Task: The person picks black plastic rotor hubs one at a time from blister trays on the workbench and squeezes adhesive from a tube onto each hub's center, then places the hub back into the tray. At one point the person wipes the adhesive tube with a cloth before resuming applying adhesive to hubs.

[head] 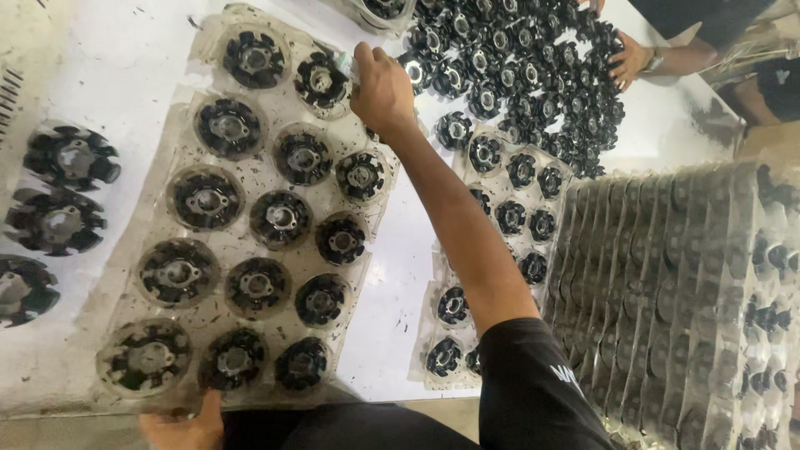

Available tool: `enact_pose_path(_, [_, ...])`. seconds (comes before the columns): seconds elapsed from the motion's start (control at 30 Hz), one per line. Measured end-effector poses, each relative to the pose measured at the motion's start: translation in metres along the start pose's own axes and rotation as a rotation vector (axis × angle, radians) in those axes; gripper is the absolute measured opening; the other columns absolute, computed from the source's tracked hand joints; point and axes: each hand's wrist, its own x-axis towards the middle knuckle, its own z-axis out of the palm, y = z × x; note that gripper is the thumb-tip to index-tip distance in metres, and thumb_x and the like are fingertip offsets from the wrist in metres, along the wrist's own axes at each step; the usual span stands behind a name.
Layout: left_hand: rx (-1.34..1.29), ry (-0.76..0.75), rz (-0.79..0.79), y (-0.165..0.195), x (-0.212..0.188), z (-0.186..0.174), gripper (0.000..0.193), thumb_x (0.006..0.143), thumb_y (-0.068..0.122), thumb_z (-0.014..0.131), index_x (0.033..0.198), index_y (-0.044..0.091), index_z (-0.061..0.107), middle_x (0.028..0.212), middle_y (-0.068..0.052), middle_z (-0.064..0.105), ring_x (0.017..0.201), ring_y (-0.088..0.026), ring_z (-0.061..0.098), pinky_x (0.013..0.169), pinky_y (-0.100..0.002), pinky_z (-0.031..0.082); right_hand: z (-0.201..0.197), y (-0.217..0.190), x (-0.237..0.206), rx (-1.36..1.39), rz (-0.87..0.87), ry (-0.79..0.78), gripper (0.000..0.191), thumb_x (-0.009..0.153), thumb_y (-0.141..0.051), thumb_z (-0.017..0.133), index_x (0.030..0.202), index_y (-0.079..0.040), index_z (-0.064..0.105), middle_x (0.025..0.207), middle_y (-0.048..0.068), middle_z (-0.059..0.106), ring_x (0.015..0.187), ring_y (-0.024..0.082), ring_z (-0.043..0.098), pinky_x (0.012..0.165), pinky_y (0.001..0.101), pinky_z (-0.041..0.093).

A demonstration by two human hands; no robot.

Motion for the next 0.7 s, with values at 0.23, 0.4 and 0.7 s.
enact_pose_path(0.23, [0.110,-0.201,-0.001,0.035,-0.003,-0.041,0.059,0.075,-0.011,0.078,0.129,-0.010,0.053,0.114,-0.027,0.068,0.102,-0.031,0.070,0.088,-0.043,0.056,-0.059,0.051,-0.063,-0.034,-0.180,0.165,0.044,0.071,0.000,0.073,0.109,-0.007,0.052,0.096,0.014,0.062,0.089,0.036,0.064,0.072,0.0481,0.055])
enact_pose_path(0.4, [0.368,-0.276,0.007,0.060,-0.007,-0.032,0.054,0.075,-0.014,0.076,0.125,-0.009,0.057,0.110,-0.024,0.069,0.098,-0.030,0.070,0.085,-0.042,0.056,-0.106,0.114,-0.130,-0.085,-0.140,0.215,0.046,0.069,0.002,0.072,0.109,-0.008,0.052,0.093,0.012,0.060,0.089,0.036,0.064,0.073,0.0485,0.055])
enact_pose_path(0.7, [0.272,-0.400,0.103,0.081,-0.095,0.048,0.048,0.076,-0.014,0.073,0.121,-0.007,0.060,0.108,-0.019,0.070,0.096,-0.025,0.071,0.088,-0.039,0.057,-0.227,0.251,-0.245,-0.251,0.008,0.305,0.048,0.069,-0.002,0.076,0.111,-0.007,0.053,0.095,0.014,0.061,0.088,0.038,0.064,0.069,0.0498,0.054])
